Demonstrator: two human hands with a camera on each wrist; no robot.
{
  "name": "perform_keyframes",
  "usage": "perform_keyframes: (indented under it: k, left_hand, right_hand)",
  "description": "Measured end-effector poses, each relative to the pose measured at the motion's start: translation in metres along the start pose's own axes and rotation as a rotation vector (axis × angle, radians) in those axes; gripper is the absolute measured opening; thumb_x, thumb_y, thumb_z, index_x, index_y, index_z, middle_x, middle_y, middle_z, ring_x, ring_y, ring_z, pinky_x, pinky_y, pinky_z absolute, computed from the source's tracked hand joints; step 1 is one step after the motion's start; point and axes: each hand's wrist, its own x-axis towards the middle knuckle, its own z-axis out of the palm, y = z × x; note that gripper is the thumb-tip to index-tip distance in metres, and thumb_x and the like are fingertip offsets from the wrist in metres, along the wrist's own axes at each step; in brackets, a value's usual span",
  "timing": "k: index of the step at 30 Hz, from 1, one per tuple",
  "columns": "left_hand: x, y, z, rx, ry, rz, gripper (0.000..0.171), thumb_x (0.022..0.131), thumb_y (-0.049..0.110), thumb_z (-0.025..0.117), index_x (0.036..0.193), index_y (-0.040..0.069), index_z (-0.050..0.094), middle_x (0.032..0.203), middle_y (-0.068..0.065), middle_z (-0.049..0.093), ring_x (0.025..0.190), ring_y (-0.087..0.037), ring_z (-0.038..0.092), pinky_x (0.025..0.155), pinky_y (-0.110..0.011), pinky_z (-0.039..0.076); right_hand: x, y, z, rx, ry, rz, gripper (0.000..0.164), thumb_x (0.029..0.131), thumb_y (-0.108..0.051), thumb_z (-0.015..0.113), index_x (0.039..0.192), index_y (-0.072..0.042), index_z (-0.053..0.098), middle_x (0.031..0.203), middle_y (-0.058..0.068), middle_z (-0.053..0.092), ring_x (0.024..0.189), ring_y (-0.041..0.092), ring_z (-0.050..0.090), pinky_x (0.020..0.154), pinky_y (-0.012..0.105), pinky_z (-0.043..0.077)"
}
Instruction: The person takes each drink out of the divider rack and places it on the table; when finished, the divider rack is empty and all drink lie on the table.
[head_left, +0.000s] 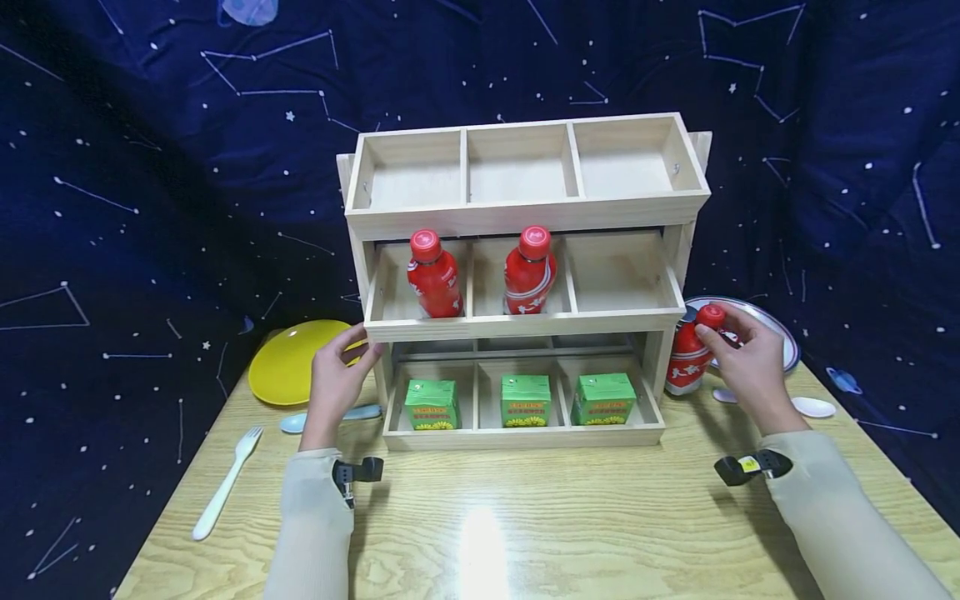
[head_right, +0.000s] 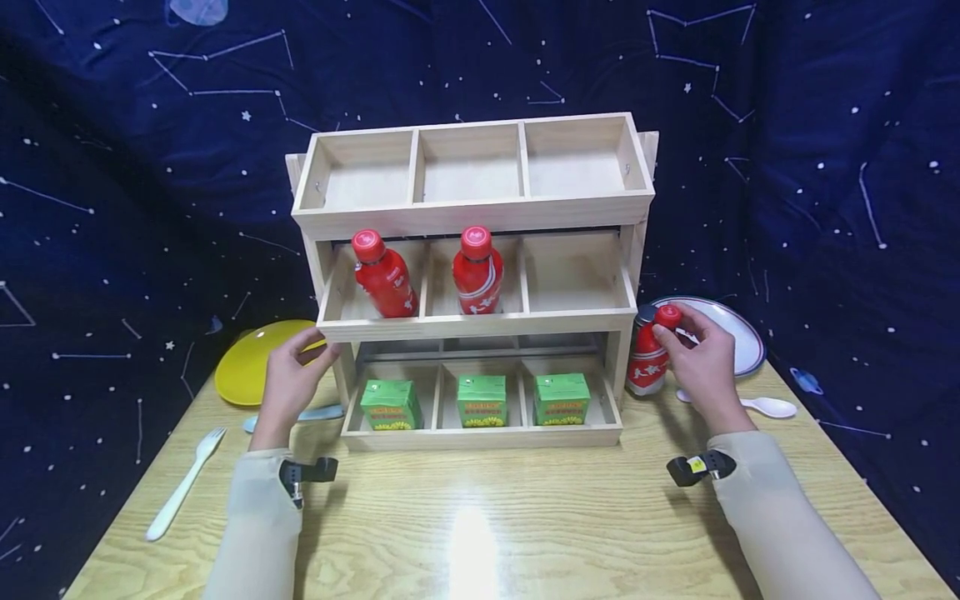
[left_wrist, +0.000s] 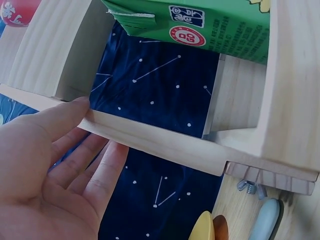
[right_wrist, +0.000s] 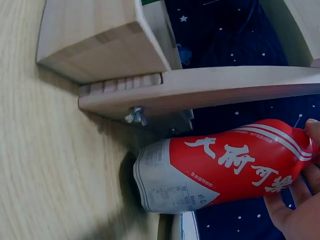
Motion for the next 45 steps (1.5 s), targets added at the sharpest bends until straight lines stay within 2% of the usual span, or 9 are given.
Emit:
perform_keyframes:
  k: [7, 12, 15, 20, 25, 33, 39, 41, 45]
  left_hand:
    - [-0.001, 0.000, -0.002, -0.003, -0.001, -0.006, 0.049, 0.092, 0.026, 0.073, 0.135, 0.008, 0.060, 0.132, -0.013, 0.061, 0.114, -0.033, 0.062, 0.096, -0.042, 0.053]
    - [-0.003, -0.002, -0.004, 0.005, 0.002, -0.012, 0.048, 0.091, 0.025, 0.073, 0.135, 0.010, 0.061, 0.132, -0.011, 0.061, 0.114, -0.032, 0.063, 0.096, -0.042, 0.053]
    - [-0.003, -0.002, -0.006, 0.003, -0.004, -0.013, 0.049, 0.091, 0.027, 0.073, 0.135, 0.011, 0.060, 0.132, -0.011, 0.060, 0.115, -0.032, 0.062, 0.096, -0.042, 0.053]
    - [-0.003, -0.001, -0.006, 0.006, -0.007, -0.018, 0.049, 0.091, 0.028, 0.073, 0.136, 0.011, 0.060, 0.133, -0.010, 0.061, 0.115, -0.031, 0.062, 0.094, -0.043, 0.054]
    - [-0.003, -0.001, -0.005, -0.006, -0.012, -0.012, 0.048, 0.092, 0.024, 0.072, 0.136, 0.010, 0.059, 0.133, -0.011, 0.060, 0.115, -0.032, 0.062, 0.095, -0.042, 0.053]
    - [-0.001, 0.000, -0.006, -0.015, 0.005, -0.006, 0.047, 0.092, 0.024, 0.073, 0.134, 0.009, 0.061, 0.131, -0.011, 0.061, 0.114, -0.033, 0.062, 0.096, -0.042, 0.053]
    - [0.001, -0.002, -0.005, -0.025, 0.002, -0.002, 0.046, 0.091, 0.022, 0.074, 0.133, 0.010, 0.062, 0.130, -0.010, 0.062, 0.112, -0.031, 0.063, 0.094, -0.040, 0.054]
    - [0.001, -0.002, -0.004, -0.025, -0.004, -0.001, 0.046, 0.091, 0.023, 0.073, 0.134, 0.009, 0.061, 0.131, -0.010, 0.062, 0.113, -0.031, 0.063, 0.094, -0.041, 0.054]
    - [0.000, -0.001, -0.001, -0.025, -0.012, 0.004, 0.046, 0.092, 0.021, 0.073, 0.134, 0.009, 0.061, 0.131, -0.011, 0.061, 0.114, -0.032, 0.063, 0.094, -0.041, 0.054]
  right_hand:
    - [-0.003, 0.009, 0.001, -0.076, -0.060, -0.042, 0.047, 0.093, -0.018, 0.070, 0.133, 0.002, 0.056, 0.108, -0.012, 0.062, 0.096, -0.006, 0.056, 0.079, 0.003, 0.046]
    - [-0.011, 0.015, 0.003, -0.143, -0.096, -0.087, 0.051, 0.093, -0.021, 0.071, 0.135, 0.001, 0.053, 0.118, 0.015, 0.064, 0.093, -0.008, 0.054, 0.078, 0.003, 0.044]
    - [-0.014, 0.011, 0.002, -0.178, -0.090, -0.090, 0.056, 0.092, -0.025, 0.072, 0.139, -0.003, 0.052, 0.126, 0.024, 0.059, 0.099, -0.005, 0.053, 0.080, 0.005, 0.043]
    - [-0.017, -0.013, -0.004, -0.128, 0.044, -0.114, 0.058, 0.087, -0.019, 0.078, 0.140, -0.014, 0.056, 0.134, 0.010, 0.058, 0.113, 0.007, 0.054, 0.092, 0.009, 0.044]
    - [-0.021, -0.041, -0.008, -0.061, 0.114, -0.182, 0.053, 0.085, -0.009, 0.078, 0.135, -0.015, 0.061, 0.131, 0.002, 0.060, 0.110, 0.005, 0.057, 0.094, 0.011, 0.045]
    - [-0.026, -0.084, 0.008, 0.126, 0.024, -0.285, 0.051, 0.084, 0.008, 0.073, 0.132, -0.002, 0.060, 0.129, 0.009, 0.062, 0.103, 0.010, 0.063, 0.082, 0.011, 0.051]
    - [-0.032, -0.123, 0.028, 0.249, -0.054, -0.420, 0.048, 0.081, 0.015, 0.070, 0.128, 0.009, 0.058, 0.124, 0.016, 0.063, 0.106, 0.015, 0.062, 0.090, 0.017, 0.050]
    - [-0.034, -0.138, 0.035, 0.298, -0.083, -0.459, 0.047, 0.081, 0.018, 0.068, 0.126, 0.013, 0.057, 0.123, 0.023, 0.062, 0.109, 0.017, 0.061, 0.092, 0.020, 0.049]
    - [-0.034, -0.156, 0.048, 0.357, -0.129, -0.515, 0.045, 0.081, 0.018, 0.067, 0.125, 0.014, 0.057, 0.121, 0.029, 0.060, 0.112, 0.021, 0.060, 0.093, 0.026, 0.048]
